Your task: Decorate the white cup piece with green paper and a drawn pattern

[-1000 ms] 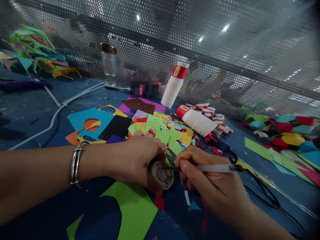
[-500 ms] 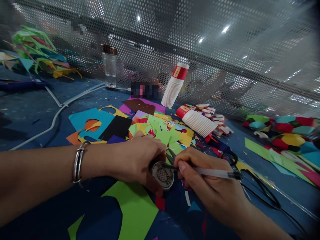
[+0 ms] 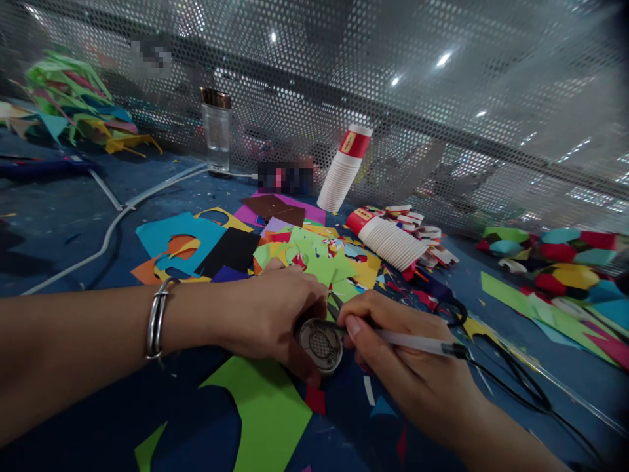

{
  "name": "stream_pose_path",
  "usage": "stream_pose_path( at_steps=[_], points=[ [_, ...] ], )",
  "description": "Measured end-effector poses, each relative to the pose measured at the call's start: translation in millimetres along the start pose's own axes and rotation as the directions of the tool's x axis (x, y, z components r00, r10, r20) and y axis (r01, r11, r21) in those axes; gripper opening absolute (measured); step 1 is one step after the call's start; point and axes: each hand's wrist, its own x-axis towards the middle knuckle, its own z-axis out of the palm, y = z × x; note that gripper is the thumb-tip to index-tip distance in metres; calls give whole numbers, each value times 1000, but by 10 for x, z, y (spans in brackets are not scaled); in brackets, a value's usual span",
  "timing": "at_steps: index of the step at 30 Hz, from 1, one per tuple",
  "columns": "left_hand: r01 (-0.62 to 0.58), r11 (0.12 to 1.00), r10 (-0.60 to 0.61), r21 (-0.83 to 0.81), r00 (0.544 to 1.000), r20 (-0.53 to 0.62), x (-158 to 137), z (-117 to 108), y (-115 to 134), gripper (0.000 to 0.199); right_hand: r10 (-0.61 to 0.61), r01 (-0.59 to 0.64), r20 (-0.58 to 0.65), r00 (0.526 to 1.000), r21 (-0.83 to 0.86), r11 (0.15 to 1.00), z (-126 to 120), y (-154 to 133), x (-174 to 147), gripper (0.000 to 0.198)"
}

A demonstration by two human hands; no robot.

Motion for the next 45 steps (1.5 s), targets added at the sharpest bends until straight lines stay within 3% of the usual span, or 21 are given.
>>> stream_pose_path(
  at_steps=[29, 45],
  points=[
    [-25, 1000, 25, -15, 1000, 1, 19, 26, -38, 49, -17, 16, 12, 1000, 82, 996, 24, -19, 10, 20],
    [-5, 1000, 5, -22, 1000, 5, 11, 10, -31, 49, 11, -10, -24, 1000, 21, 1000, -4, 59, -10, 20]
  ],
)
